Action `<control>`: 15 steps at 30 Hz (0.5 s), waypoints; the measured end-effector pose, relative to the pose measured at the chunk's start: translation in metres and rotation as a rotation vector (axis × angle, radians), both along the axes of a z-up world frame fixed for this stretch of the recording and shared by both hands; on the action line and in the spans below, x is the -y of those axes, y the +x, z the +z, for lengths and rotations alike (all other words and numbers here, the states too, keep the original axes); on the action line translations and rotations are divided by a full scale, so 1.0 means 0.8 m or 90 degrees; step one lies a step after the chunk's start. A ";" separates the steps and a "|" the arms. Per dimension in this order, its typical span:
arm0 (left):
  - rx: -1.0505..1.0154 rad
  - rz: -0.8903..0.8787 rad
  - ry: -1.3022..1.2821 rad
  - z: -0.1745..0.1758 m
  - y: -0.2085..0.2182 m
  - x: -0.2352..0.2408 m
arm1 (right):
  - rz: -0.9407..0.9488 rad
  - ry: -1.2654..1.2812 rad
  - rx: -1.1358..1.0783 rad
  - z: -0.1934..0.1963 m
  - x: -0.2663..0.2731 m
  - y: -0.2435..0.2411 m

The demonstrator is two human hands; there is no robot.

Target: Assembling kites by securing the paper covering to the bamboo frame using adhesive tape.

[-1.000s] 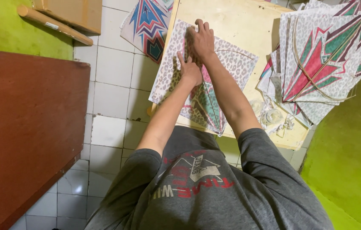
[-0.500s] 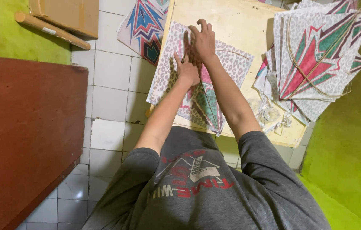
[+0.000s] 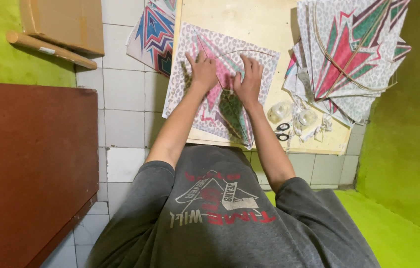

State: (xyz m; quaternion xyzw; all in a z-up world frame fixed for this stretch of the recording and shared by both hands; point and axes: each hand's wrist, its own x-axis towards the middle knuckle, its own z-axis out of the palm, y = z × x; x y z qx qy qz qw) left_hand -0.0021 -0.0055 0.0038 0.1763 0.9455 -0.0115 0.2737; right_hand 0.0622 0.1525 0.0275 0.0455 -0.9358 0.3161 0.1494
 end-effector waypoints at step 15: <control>-0.422 0.546 0.421 -0.093 0.180 0.169 | 0.066 0.072 0.138 -0.063 -0.052 0.192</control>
